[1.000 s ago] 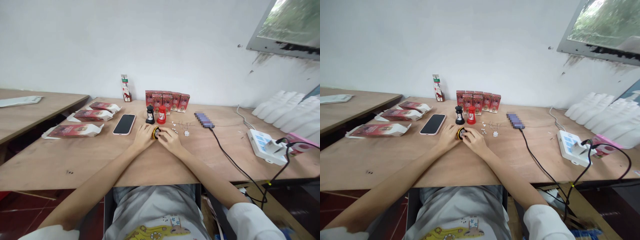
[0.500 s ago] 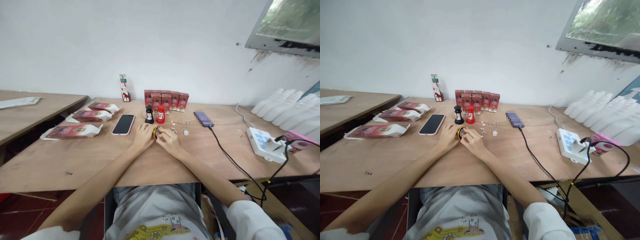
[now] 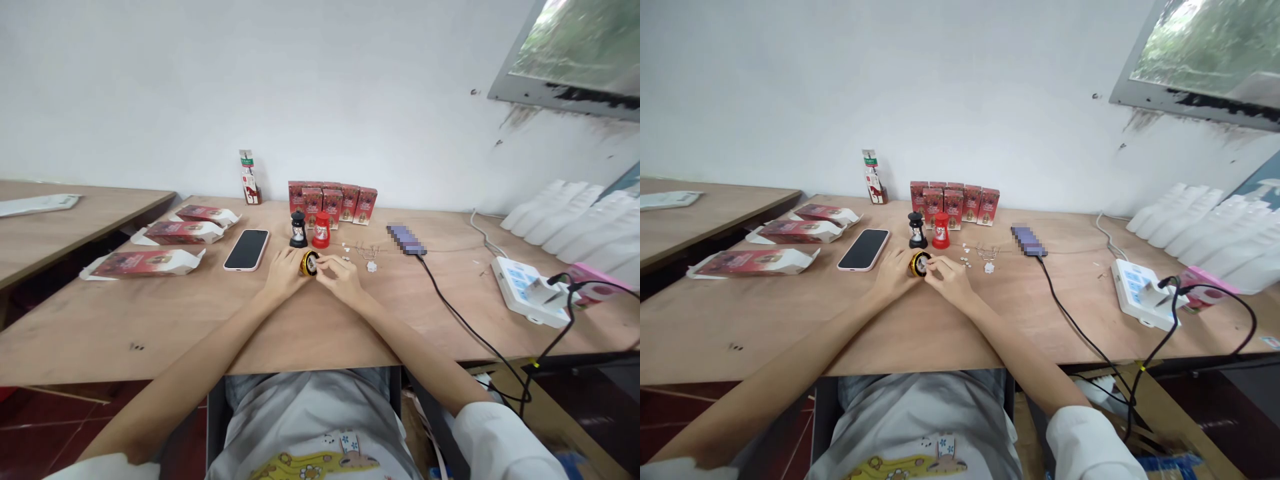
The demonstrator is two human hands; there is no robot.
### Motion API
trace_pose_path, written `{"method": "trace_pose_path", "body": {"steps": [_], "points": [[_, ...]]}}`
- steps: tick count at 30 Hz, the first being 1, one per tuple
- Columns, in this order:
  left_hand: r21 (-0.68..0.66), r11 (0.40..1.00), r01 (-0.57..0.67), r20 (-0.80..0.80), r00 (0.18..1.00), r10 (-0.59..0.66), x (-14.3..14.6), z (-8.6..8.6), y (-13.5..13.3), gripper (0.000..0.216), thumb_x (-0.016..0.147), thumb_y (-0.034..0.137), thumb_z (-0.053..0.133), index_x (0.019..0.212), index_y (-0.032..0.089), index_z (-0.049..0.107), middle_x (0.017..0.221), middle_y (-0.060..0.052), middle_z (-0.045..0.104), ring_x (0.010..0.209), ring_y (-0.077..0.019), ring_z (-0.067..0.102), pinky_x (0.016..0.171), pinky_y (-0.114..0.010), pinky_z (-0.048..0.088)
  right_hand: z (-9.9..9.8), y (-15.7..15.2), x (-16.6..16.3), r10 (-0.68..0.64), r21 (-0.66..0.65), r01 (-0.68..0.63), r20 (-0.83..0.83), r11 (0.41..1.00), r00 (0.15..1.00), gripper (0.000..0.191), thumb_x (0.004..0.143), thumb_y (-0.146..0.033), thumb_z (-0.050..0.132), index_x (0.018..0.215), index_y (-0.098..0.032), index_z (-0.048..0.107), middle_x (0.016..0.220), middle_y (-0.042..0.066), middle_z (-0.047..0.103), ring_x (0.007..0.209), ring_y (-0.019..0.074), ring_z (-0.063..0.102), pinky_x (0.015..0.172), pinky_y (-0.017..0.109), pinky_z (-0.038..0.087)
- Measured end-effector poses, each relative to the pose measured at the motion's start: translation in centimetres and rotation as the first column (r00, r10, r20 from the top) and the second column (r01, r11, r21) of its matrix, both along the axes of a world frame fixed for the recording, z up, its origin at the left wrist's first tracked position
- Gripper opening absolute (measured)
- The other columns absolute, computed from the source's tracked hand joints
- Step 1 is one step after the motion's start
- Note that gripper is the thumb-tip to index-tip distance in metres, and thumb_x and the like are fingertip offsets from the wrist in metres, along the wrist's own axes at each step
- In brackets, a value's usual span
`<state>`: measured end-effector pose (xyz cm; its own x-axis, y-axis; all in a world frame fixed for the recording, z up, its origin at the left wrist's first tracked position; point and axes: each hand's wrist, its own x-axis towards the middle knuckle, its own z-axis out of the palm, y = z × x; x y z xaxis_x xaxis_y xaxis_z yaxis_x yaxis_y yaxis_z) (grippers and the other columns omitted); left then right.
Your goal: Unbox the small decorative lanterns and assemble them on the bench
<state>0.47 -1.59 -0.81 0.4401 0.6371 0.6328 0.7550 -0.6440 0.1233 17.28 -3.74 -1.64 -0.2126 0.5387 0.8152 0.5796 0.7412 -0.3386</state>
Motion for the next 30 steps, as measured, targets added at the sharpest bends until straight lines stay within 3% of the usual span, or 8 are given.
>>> {"method": "trace_pose_path", "body": {"steps": [5,8,13,19,21,23,27,30], "points": [[0.003,1.000,-0.011,0.009,1.000,0.011,-0.6,0.1,0.7,0.039,0.079,0.032,0.061,0.114,0.016,0.054,0.107,-0.011,0.066,0.099,-0.0268,0.057,0.082,-0.037,0.045,0.8,0.4,1.2,-0.012,0.019,0.012,0.021,1.000,1.000,0.016,0.085,-0.019,0.049,0.076,-0.021,0.062,0.090,0.006,0.071,0.090,0.0154,0.068,0.084,0.029,0.053],[-0.004,0.999,-0.052,0.037,0.998,0.053,-1.2,0.2,1.0,0.040,0.077,0.031,0.064,0.113,0.017,0.054,0.108,-0.010,0.065,0.100,-0.0282,0.057,0.084,-0.038,0.045,1.7,1.1,3.2,-0.191,-0.068,0.205,0.175,0.976,0.966,0.016,0.084,-0.017,0.049,0.077,-0.019,0.063,0.088,0.008,0.071,0.089,0.0188,0.067,0.084,0.032,0.051],[-0.025,0.996,-0.081,0.068,0.994,0.083,-1.4,0.4,1.0,0.040,0.074,0.028,0.066,0.111,0.019,0.055,0.105,-0.009,0.065,0.099,-0.0278,0.057,0.083,-0.038,0.046,2.4,2.2,6.8,-0.392,-0.216,0.615,0.602,0.759,0.696,0.012,0.079,-0.014,0.055,0.082,-0.012,0.067,0.095,0.020,0.068,0.100,0.0310,0.061,0.087,0.043,0.043],[-0.029,1.000,-0.003,0.031,1.000,0.004,-1.3,0.1,0.9,0.043,0.075,0.031,0.065,0.115,0.017,0.053,0.110,-0.010,0.064,0.103,-0.0283,0.056,0.083,-0.039,0.046,2.6,1.7,8.0,-0.446,-0.222,0.744,0.681,0.631,0.581,0.031,0.072,-0.007,0.059,0.102,-0.011,0.066,0.098,0.022,0.067,0.103,0.0359,0.058,0.089,0.049,0.039],[-0.040,0.999,0.024,0.024,0.999,-0.023,-1.2,0.1,0.8,0.044,0.076,0.031,0.065,0.115,0.017,0.053,0.110,-0.010,0.064,0.103,-0.0277,0.056,0.084,-0.038,0.046,2.8,1.5,7.6,-0.485,-0.218,0.733,0.625,0.644,0.612,0.025,0.075,-0.013,0.059,0.099,-0.012,0.067,0.098,0.021,0.066,0.101,0.0355,0.058,0.087,0.049,0.039],[-0.050,0.998,0.040,0.014,0.999,-0.039,-1.0,0.0,0.8,0.044,0.075,0.031,0.066,0.115,0.017,0.053,0.109,-0.010,0.064,0.103,-0.0276,0.056,0.085,-0.038,0.046,2.9,1.3,6.9,-0.490,-0.230,0.658,0.504,0.717,0.711,0.018,0.082,-0.022,0.055,0.093,-0.015,0.067,0.097,0.017,0.066,0.097,0.0314,0.060,0.086,0.045,0.041],[-0.046,0.997,0.057,-0.010,0.998,-0.057,-0.4,0.0,0.4,0.042,0.074,0.029,0.066,0.113,0.017,0.055,0.108,-0.011,0.065,0.103,-0.0279,0.056,0.084,-0.038,0.046,2.3,0.9,4.2,-0.224,-0.158,0.263,0.229,0.952,0.947,0.014,0.086,-0.029,0.055,0.083,-0.020,0.065,0.101,0.008,0.065,0.098,0.0222,0.060,0.090,0.039,0.044],[-0.031,0.996,0.085,-0.010,0.996,-0.085,-0.1,-0.1,0.2,0.037,0.077,0.029,0.064,0.112,0.018,0.055,0.107,-0.010,0.066,0.102,-0.0264,0.057,0.084,-0.038,0.046,1.4,0.5,2.4,-0.071,-0.062,0.080,0.132,0.995,0.989,0.013,0.086,-0.030,0.059,0.079,-0.022,0.065,0.101,0.006,0.066,0.100,0.0197,0.061,0.092,0.037,0.045]]}}
